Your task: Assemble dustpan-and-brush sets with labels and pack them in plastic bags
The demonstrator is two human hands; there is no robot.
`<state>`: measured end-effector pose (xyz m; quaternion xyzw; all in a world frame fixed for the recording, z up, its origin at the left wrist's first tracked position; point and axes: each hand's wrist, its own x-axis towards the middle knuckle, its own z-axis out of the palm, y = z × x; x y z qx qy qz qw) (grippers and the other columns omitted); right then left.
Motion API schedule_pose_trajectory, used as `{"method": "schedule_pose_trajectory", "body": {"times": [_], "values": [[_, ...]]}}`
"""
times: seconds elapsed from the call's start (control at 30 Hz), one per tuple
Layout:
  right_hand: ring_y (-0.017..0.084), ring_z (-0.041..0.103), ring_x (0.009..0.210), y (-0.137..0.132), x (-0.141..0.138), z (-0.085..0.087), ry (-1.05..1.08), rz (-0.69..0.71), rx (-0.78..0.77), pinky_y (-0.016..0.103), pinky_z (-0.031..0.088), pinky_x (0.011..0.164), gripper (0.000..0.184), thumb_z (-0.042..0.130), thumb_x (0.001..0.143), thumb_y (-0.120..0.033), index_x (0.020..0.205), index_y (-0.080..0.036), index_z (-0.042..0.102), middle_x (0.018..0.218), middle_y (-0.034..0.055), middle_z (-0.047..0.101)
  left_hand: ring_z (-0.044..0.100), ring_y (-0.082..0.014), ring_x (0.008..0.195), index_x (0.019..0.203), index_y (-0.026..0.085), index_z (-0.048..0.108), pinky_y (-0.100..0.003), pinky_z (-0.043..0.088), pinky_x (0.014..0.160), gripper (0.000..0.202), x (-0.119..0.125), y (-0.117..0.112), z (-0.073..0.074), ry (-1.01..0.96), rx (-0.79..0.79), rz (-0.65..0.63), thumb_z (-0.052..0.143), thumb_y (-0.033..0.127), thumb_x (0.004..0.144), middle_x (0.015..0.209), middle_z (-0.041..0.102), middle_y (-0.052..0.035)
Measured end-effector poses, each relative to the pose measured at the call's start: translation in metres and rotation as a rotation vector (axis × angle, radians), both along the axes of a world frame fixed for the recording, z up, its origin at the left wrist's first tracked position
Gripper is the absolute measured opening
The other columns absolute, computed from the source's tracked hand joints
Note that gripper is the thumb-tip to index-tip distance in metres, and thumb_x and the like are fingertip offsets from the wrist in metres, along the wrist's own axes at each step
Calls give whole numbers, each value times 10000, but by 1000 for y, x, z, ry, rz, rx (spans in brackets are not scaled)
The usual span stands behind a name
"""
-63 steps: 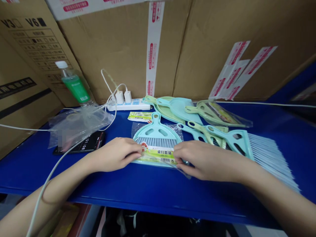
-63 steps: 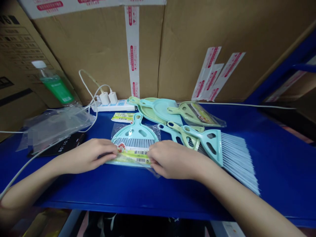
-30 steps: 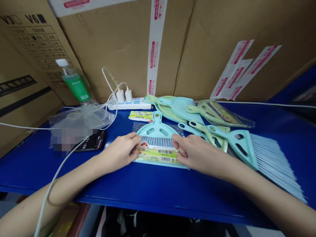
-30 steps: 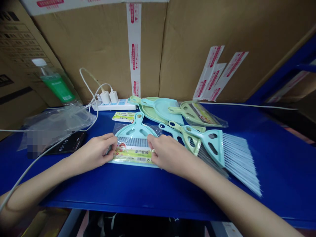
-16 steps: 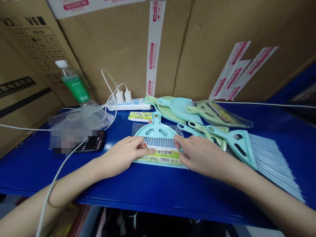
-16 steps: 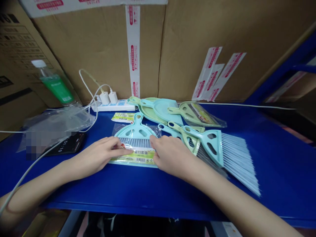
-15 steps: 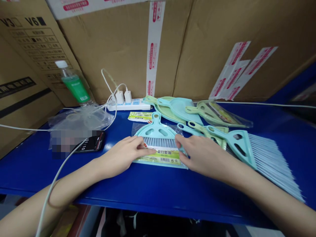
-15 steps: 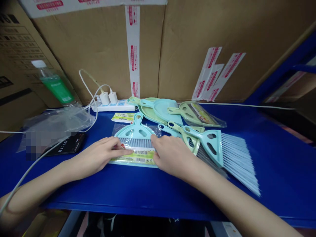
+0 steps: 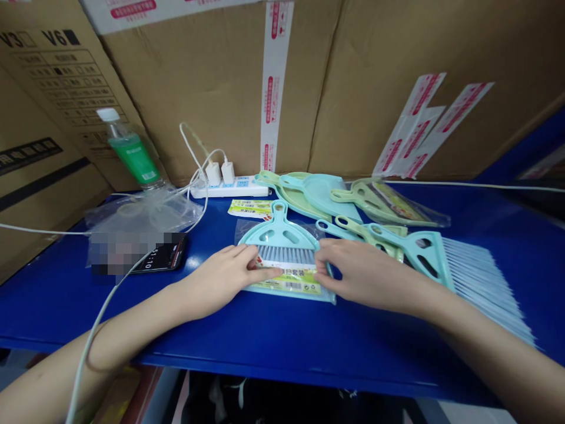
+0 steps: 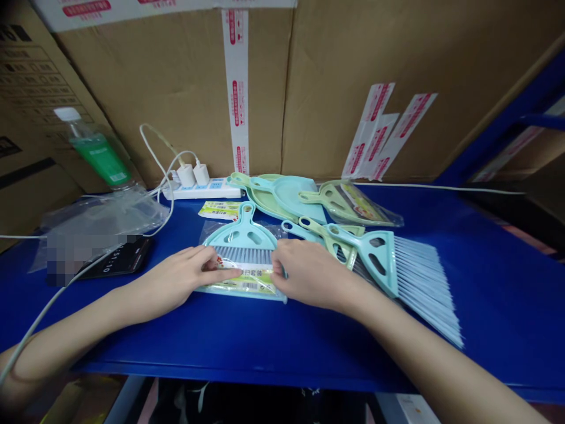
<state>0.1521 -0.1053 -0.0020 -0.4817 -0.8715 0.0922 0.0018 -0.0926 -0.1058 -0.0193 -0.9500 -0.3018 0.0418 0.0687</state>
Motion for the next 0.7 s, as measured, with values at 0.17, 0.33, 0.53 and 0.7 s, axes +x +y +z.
{"method": "schedule_pose_trajectory", "body": {"times": [0.17,0.33,0.53,0.7], "values": [[154,535,590,-1,-1,4,-51,-44,-20,278,301,532,205,484,773,-190,569,-202,469,653,28,598,530,-167,826,1342,332,490,-285,454,715,616,0,-1,0,-19,-2,-7,326,-42,880,905,516,-31],[146,486,539,1,2,9,-113,-75,-49,281,243,492,228,503,715,-162,519,-208,396,571,9,553,540,-164,835,1352,329,479,-292,465,753,613,0,-1,2,-26,-16,-6,324,-40,887,906,520,-28],[151,528,603,2,0,7,54,91,163,269,346,557,161,470,758,-72,747,-197,571,714,20,625,541,-160,838,1360,336,464,-298,475,765,610,0,-1,1,-12,10,-3,326,-26,889,904,519,-25],[202,592,772,-3,-13,-6,120,396,217,355,427,773,256,450,875,-104,959,-170,684,816,68,662,535,-167,812,1334,325,488,-291,470,713,593,0,1,-2,-47,29,-28,323,-29,888,896,514,-27]]}}
